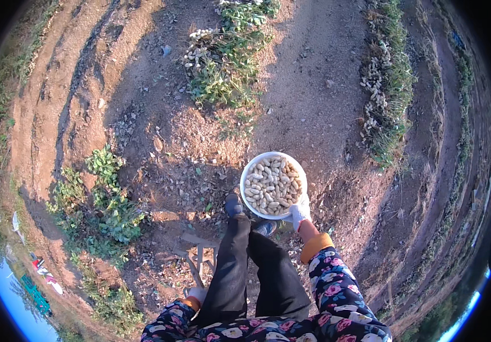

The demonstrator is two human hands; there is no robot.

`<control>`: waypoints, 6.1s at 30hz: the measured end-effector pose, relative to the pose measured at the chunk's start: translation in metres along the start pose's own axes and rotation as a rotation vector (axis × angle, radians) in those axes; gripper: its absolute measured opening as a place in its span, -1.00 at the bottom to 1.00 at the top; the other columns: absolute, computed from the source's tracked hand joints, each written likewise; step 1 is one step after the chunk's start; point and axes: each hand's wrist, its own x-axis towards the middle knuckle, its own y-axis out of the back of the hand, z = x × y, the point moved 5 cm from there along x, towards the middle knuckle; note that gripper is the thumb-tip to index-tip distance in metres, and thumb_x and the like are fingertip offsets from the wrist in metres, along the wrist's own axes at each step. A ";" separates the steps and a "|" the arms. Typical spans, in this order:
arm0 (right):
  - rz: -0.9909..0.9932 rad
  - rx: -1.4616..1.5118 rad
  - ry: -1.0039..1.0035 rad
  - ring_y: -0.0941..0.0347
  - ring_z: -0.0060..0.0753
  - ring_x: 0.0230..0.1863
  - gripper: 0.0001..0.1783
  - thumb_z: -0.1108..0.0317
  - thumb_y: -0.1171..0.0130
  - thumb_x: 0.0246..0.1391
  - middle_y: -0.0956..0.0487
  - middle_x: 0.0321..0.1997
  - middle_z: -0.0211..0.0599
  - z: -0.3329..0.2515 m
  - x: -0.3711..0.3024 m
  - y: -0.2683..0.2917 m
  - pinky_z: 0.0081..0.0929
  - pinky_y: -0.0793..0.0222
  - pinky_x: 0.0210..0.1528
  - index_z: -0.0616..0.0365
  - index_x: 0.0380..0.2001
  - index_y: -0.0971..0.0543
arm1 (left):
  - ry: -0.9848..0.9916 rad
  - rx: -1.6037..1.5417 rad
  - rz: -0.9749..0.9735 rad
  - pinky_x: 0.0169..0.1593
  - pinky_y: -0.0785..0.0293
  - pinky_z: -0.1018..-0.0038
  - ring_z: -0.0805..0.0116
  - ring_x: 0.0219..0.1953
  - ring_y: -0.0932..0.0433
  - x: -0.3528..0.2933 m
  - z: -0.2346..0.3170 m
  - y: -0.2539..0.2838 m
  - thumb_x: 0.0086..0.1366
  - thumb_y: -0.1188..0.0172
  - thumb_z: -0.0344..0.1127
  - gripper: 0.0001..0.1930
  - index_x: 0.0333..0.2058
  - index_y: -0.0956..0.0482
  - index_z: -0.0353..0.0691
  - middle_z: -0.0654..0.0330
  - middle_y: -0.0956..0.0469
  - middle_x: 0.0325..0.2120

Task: The person sits on a small stool in a field and pulls peanut plants from the soil. They shake the roots to remove dirt and then strip the peanut pods from the stems, placing them into a white bowl.

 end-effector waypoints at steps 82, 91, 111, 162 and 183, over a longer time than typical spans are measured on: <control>-1.330 -1.610 -0.173 -0.56 0.07 -0.27 -0.37 -0.20 -0.11 -0.06 -0.62 -0.30 0.00 -0.311 0.097 -0.156 -0.21 -0.46 -0.17 0.08 -0.09 -0.52 | -0.367 0.059 -0.043 -0.27 -0.49 0.10 -0.06 -0.31 -0.62 0.095 0.245 0.643 0.17 -0.06 0.00 -0.63 -0.09 -0.47 0.03 0.00 -0.61 -0.43; -1.411 -1.551 -0.293 -0.55 0.00 -0.23 -0.44 -0.07 -0.16 -0.19 -0.62 -0.28 -0.05 -0.302 0.141 -0.164 -0.23 -0.43 -0.11 0.07 -0.17 -0.59 | -0.406 -0.055 0.081 -0.35 -0.47 0.09 -0.03 -0.40 -0.61 0.123 0.235 0.654 0.04 -0.20 -0.07 -0.65 -0.20 -0.44 0.00 0.05 -0.58 -0.51; -1.727 -1.765 0.348 -0.51 0.19 -0.20 -0.59 0.21 -0.09 -0.11 -0.58 -0.30 0.16 -0.304 0.165 -0.212 -0.06 -0.41 -0.11 0.25 -0.20 -0.50 | 0.066 -0.122 0.502 -0.34 -0.48 0.21 0.14 -0.42 -0.54 0.085 0.162 0.531 0.20 -0.09 -0.21 -0.80 -0.30 -0.53 -0.18 0.09 -0.55 -0.46; -0.807 -1.687 0.732 -0.51 0.11 -0.16 -0.61 0.06 0.10 0.10 -0.59 -0.20 0.00 -0.404 0.179 -0.202 -0.07 -0.39 -0.10 0.07 -0.18 -0.54 | -0.489 -1.775 1.172 -0.24 -0.48 0.25 0.22 -0.34 -0.55 0.191 -0.034 0.766 0.25 -0.08 -0.14 -0.73 -0.20 -0.52 -0.19 0.14 -0.56 -0.33; -0.708 -1.327 1.052 -0.51 0.07 -0.13 -0.61 0.09 0.08 0.08 -0.60 -0.20 -0.03 -0.432 0.148 -0.191 -0.10 -0.37 -0.07 0.07 -0.19 -0.56 | -0.786 -0.905 2.173 0.17 -0.24 0.40 0.34 0.05 -0.42 -0.238 0.119 0.838 0.31 -0.06 -0.27 -0.62 0.02 -0.49 -0.38 0.11 -0.50 0.00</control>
